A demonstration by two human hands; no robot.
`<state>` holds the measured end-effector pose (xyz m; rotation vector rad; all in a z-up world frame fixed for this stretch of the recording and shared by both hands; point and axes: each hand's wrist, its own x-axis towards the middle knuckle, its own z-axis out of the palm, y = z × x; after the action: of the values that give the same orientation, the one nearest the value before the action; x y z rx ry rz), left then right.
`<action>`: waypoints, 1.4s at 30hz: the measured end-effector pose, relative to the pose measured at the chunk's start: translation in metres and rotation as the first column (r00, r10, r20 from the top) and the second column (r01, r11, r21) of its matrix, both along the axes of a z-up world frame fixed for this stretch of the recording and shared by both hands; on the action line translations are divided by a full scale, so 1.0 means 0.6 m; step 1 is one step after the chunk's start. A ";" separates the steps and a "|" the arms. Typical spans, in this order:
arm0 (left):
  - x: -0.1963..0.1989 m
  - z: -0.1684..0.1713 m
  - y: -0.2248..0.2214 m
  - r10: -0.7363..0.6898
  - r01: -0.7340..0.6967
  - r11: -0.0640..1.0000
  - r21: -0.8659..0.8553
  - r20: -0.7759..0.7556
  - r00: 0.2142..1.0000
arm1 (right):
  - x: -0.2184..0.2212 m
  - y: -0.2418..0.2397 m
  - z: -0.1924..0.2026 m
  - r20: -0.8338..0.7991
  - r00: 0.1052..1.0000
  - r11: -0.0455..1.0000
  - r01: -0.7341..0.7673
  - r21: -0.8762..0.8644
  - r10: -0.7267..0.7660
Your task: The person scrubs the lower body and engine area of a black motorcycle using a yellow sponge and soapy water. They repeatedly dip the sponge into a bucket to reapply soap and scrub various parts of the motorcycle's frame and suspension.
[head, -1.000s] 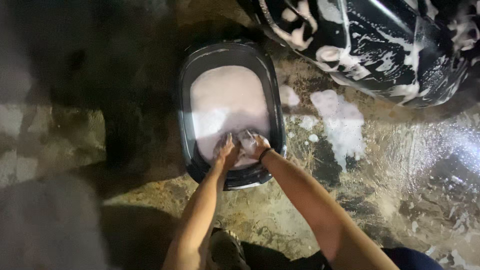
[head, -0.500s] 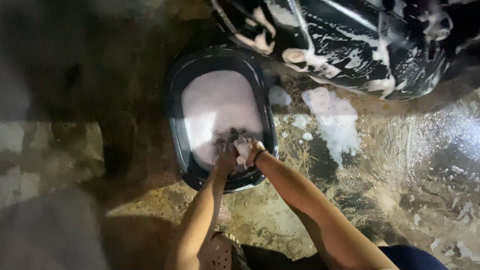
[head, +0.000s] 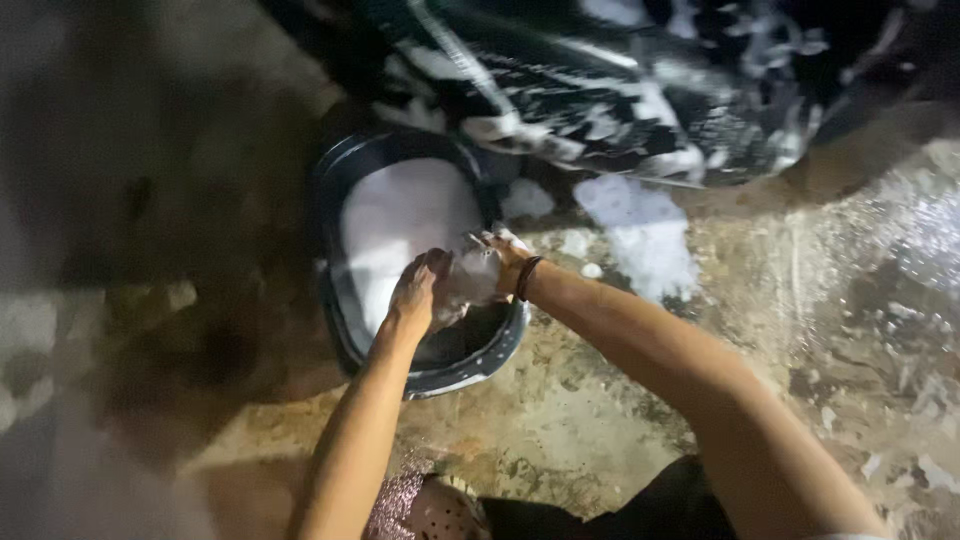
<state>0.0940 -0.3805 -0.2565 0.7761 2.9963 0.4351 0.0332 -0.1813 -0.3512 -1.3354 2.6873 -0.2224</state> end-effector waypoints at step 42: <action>-0.244 0.440 0.656 -0.120 0.115 0.993 -0.039 -0.432 0.894 | -0.163 0.702 0.375 -0.710 0.492 0.791 0.592 -0.151 -0.504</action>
<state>-0.0522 0.0134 0.0073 1.1907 3.3180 0.2658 -0.0647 0.2400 -0.1259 -0.4812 3.6585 0.5422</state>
